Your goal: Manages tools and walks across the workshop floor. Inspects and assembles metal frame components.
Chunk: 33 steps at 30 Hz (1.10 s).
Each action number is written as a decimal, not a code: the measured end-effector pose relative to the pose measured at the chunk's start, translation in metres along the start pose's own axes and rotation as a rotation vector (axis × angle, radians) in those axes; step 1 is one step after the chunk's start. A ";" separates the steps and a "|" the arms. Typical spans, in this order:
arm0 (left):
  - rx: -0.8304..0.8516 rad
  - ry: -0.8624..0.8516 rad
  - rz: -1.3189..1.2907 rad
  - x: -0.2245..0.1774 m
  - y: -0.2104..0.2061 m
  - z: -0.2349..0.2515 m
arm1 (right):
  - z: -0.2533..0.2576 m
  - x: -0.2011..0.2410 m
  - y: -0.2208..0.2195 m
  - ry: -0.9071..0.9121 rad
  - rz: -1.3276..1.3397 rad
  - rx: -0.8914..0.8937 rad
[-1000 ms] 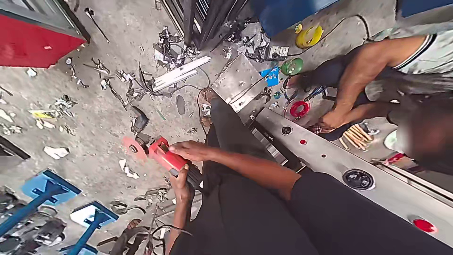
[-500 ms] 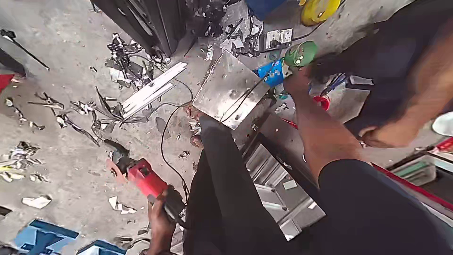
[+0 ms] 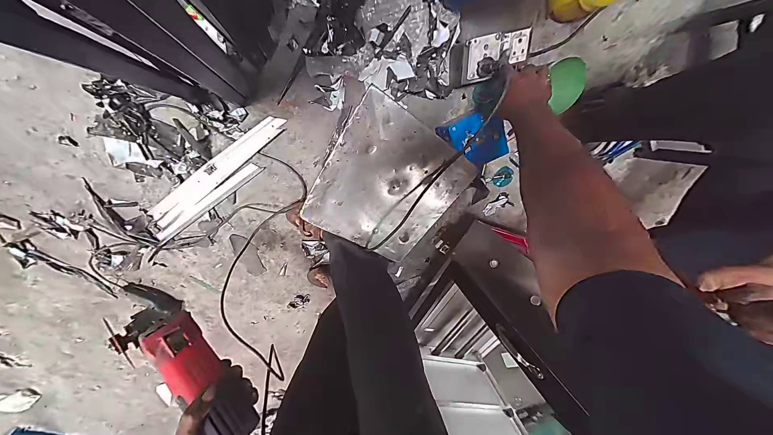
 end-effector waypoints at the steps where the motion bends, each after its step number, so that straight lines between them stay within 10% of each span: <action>1: 0.031 0.003 -0.029 0.000 0.002 0.004 | 0.003 0.002 -0.003 -0.008 -0.016 0.028; 5: 0.087 0.028 -0.079 0.005 0.002 0.014 | -0.010 -0.002 0.010 -0.043 0.061 0.082; 8: 0.065 0.000 -0.109 0.007 -0.005 0.005 | -0.070 -0.009 0.040 -0.116 0.466 -0.282; 11: -0.004 -0.006 -0.093 0.021 -0.014 -0.011 | -0.187 0.040 0.082 0.239 0.847 -0.520; 14: -0.122 -0.038 -0.034 0.035 -0.012 -0.042 | -0.339 0.138 0.063 0.515 0.914 0.033; 20: -0.113 -0.006 0.044 0.033 -0.049 -0.098 | -0.551 0.270 -0.009 0.514 1.240 1.158; 26: -0.053 -0.085 0.198 0.014 -0.043 -0.147 | -0.622 0.298 0.019 0.238 1.387 1.191; 33: -0.064 -0.042 0.237 -0.016 -0.020 -0.181 | -0.661 0.325 0.055 0.459 1.276 1.083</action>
Point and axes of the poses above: each hand's wrist, its own z-axis towards the middle knuckle, its own y-axis out of the back of the hand, x = y × z, the point moved 5 cm from there along z, towards the middle knuckle, and after that the axes turned 3 degrees about x, right-handed, at the moved point
